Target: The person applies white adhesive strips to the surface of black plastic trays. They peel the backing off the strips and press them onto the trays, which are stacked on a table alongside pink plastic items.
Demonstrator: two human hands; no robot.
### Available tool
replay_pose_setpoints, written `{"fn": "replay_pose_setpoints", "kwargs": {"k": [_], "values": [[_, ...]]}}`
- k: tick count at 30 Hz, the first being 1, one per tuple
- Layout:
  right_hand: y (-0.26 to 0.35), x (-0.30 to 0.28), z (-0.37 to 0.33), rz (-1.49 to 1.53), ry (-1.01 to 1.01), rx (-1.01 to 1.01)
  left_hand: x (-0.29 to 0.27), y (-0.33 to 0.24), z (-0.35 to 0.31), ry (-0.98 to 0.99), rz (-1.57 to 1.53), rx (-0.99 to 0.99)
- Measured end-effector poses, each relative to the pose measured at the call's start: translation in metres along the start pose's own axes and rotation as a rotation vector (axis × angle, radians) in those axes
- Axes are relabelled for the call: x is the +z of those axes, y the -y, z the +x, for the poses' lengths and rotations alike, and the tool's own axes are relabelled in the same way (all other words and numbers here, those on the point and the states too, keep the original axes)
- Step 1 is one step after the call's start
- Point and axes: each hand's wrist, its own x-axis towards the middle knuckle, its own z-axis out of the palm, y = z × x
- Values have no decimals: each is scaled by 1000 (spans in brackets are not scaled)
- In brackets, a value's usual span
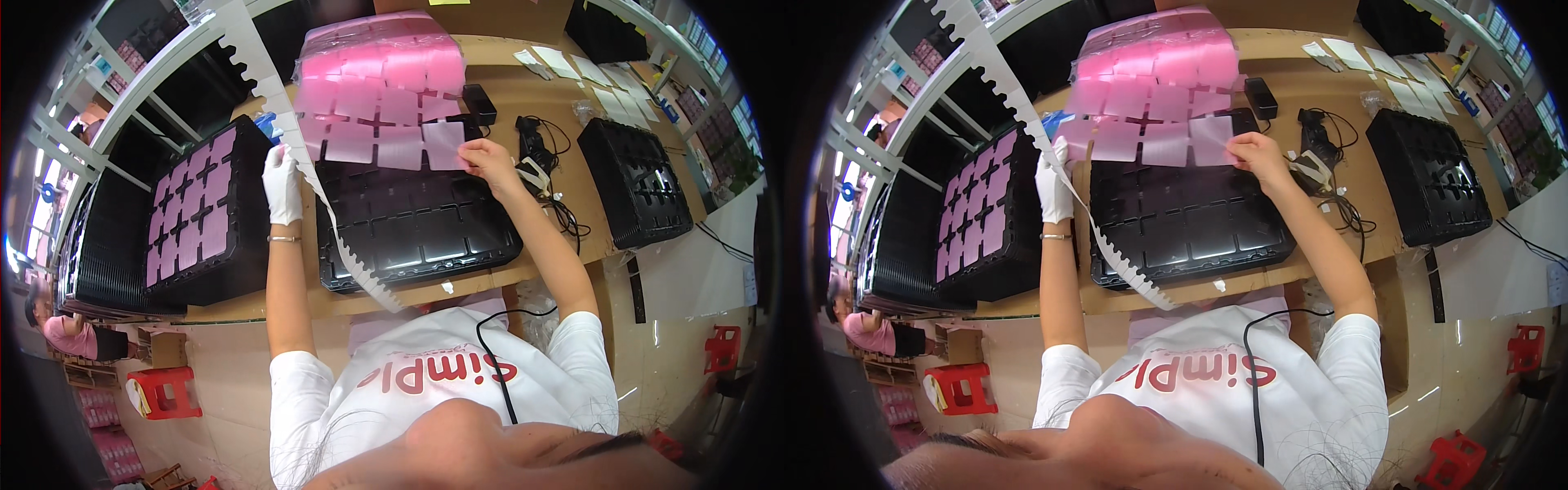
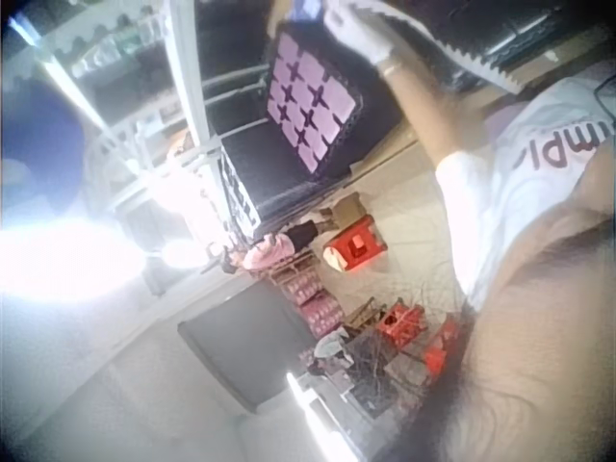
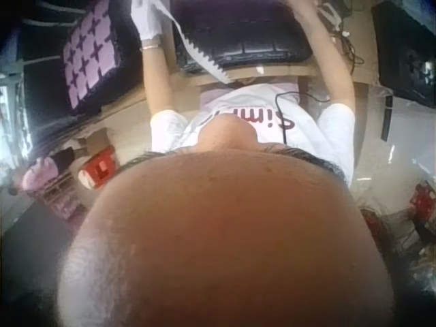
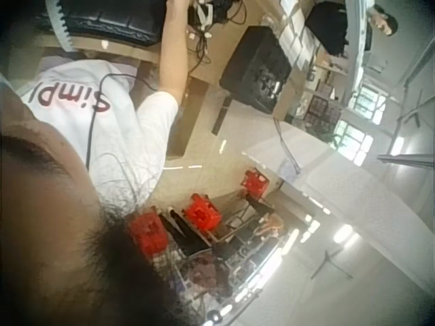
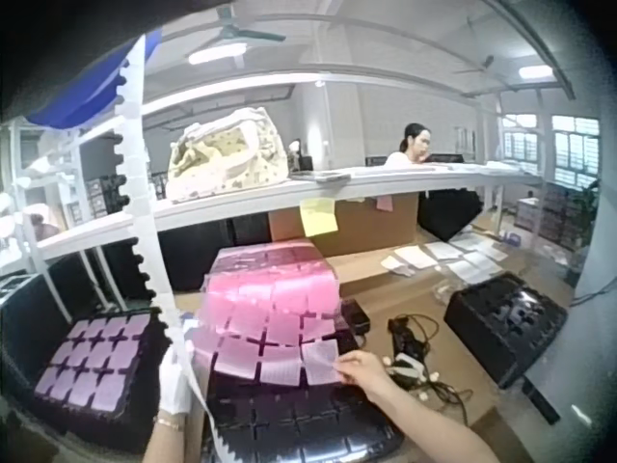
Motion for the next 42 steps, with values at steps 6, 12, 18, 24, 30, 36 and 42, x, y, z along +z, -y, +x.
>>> {"fn": "replay_pose_setpoints", "kwargs": {"k": [6, 12, 18, 24, 30, 36, 42], "values": [[1, 23, 7, -38, 18, -29, -25, -5, -19, 2, 254, -310], [11, -20, -56, -210, -56, -61, -20, -42, -90, 324, 434, -586], [-16, -47, -109, -317, -91, -187, -9, -71, -125, 404, 687, -704], [-31, -37, -131, -491, -122, -193, -16, -84, -149, 439, 781, -689], [-30, -38, -129, -614, -140, -218, -18, -83, -147, 429, 811, -698], [-16, -37, -131, -765, -81, -193, -22, -76, -142, 430, 816, -695], [-7, -37, -131, -829, -54, -146, -23, -81, -144, 448, 773, -741]]}}
